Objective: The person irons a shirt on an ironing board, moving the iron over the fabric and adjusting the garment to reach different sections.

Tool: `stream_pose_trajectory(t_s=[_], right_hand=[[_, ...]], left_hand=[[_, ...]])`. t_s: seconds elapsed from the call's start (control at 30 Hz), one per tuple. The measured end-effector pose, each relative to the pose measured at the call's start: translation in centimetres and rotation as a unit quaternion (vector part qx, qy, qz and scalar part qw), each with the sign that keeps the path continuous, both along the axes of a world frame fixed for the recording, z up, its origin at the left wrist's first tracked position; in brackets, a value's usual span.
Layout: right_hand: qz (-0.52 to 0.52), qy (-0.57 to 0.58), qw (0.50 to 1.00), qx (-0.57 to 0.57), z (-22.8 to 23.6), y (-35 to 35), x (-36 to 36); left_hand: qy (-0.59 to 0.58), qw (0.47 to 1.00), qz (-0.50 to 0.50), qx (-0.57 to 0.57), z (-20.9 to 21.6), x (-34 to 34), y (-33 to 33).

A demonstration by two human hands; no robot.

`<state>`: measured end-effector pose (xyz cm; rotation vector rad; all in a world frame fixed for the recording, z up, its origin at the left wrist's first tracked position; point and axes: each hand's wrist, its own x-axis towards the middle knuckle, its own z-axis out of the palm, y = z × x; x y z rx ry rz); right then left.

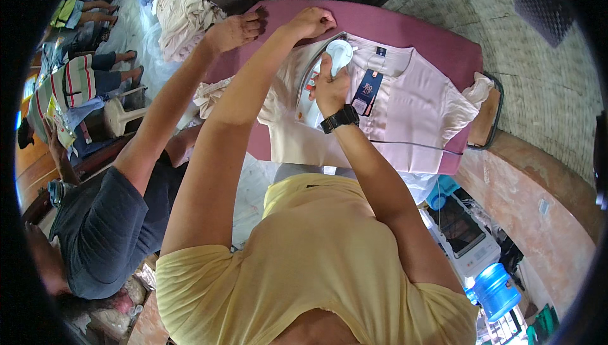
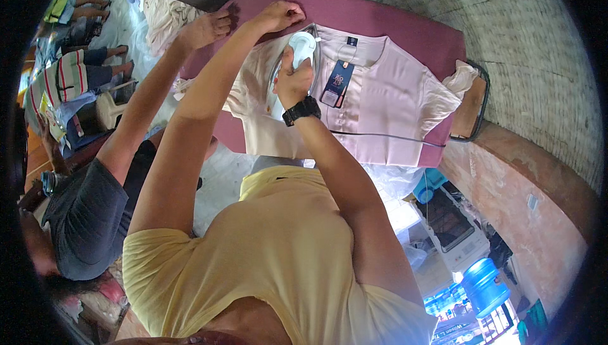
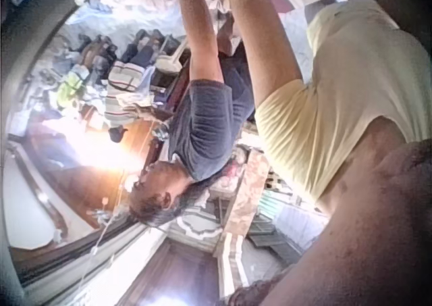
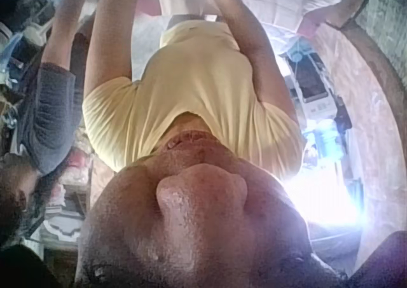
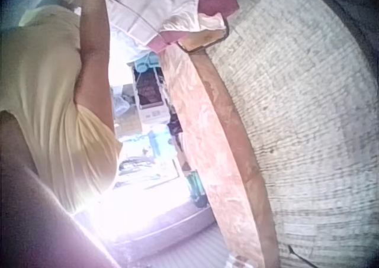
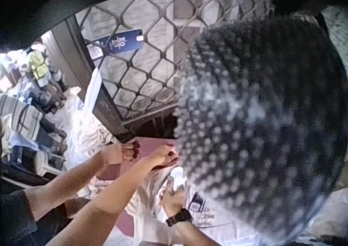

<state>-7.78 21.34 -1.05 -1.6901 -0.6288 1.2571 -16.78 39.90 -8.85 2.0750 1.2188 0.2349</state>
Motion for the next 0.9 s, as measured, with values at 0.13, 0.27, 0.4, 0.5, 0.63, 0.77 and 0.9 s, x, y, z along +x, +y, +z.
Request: stream_pose_trajectory(t_s=[0.13,0.27,0.4,0.5,0.63,0.77,0.9], right_hand=[[0.010,0.031,0.999,0.020,0.1,-1.5,-0.3],[0.048,0.019,0.999,-0.009,-0.1,0.1,0.1],[0.049,0.022,0.998,-0.041,0.0,-0.6,0.5],[0.112,-0.009,0.994,-0.008,0.1,-4.4,-0.5],[0.142,-0.101,0.983,0.057,-2.4,-6.3,-1.7],[0.153,-0.141,0.977,-0.034,-1.9,-1.1,-0.9],[0.125,-0.171,0.973,0.087,-3.5,-2.9,-1.9]], left_hand=[[-0.015,1.000,0.012,-0.023,0.2,0.1,-0.5],[-0.131,0.990,0.051,0.002,-3.1,-3.6,-1.1],[0.017,0.996,0.013,0.090,2.3,-6.6,-6.5],[0.032,0.987,0.114,0.106,2.8,-8.8,-10.0],[-0.016,0.975,0.189,0.116,1.7,-9.1,-11.1],[-0.029,0.972,0.205,0.110,2.8,-8.5,-11.4],[-0.070,0.965,0.198,0.157,0.9,-9.2,-11.4]])
